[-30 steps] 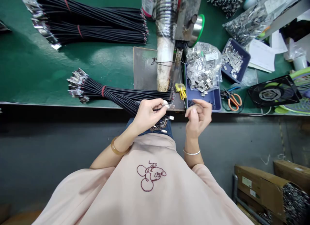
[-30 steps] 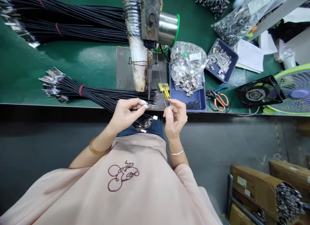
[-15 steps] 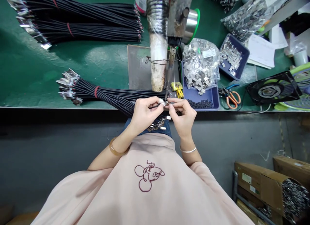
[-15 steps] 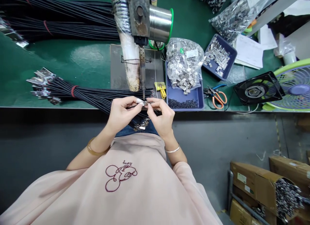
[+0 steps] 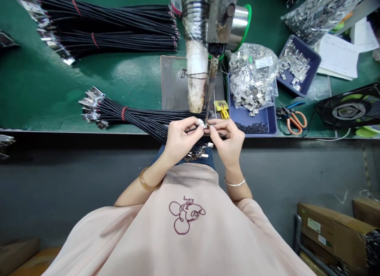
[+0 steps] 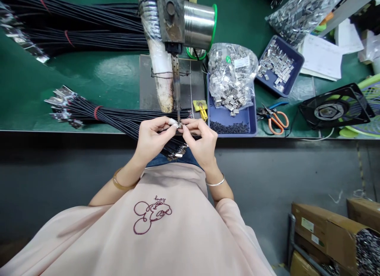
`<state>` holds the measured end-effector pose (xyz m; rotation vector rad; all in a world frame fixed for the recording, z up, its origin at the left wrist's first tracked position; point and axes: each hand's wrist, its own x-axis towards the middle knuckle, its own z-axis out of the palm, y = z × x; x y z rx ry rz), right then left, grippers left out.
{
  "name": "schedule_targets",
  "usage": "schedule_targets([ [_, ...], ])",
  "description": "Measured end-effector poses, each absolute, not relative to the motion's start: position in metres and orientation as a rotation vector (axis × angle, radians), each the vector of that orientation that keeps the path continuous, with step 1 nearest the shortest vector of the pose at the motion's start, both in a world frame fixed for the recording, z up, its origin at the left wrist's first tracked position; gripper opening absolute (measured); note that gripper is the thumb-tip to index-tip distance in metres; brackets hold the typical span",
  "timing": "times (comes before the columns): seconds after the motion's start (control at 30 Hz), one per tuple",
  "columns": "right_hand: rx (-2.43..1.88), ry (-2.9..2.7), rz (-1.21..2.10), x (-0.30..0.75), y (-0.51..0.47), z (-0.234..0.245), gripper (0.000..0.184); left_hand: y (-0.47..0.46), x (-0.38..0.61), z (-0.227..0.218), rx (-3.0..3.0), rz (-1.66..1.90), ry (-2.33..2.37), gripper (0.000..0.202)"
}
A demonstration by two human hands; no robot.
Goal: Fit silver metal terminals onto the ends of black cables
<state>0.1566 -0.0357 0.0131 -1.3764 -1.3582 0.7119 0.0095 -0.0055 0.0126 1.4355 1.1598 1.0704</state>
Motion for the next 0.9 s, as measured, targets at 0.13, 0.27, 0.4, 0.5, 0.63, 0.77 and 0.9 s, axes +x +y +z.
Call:
schedule_targets([
  [0.13,-1.341,-1.367,0.683,0.1558,-0.0330,0.0161,0.008,-0.0047,0.0100,0.0149,1.447,1.086,1.157,0.015],
  [0.27,-1.356,-1.430,0.630,0.1557,-0.0342,0.0180,0.007,-0.0049,0.0095,0.0153,1.439,1.076,1.142,0.016],
  [0.4,-1.349,-1.480,0.582,0.1570,-0.0384,0.0175,0.008,-0.0065,0.0082,0.0140,1.425,1.039,1.141,0.015],
  [0.5,-1.357,-1.489,0.587,0.1575,-0.0392,0.0161,0.008,-0.0069,0.0079,0.0129,1.435,1.033,1.158,0.015],
  [0.63,-1.364,-1.463,0.616,0.1569,-0.0362,0.0162,0.008,-0.0054,0.0083,0.0126,1.449,1.044,1.159,0.016],
  [0.77,-1.341,-1.430,0.666,0.1573,-0.0328,0.0199,0.008,-0.0038,0.0088,0.0143,1.435,1.079,1.141,0.015],
  [0.9,-1.347,-1.412,0.758,0.1596,-0.0330,0.0232,0.009,-0.0040,0.0087,0.0148,1.407,1.065,1.127,0.014],
])
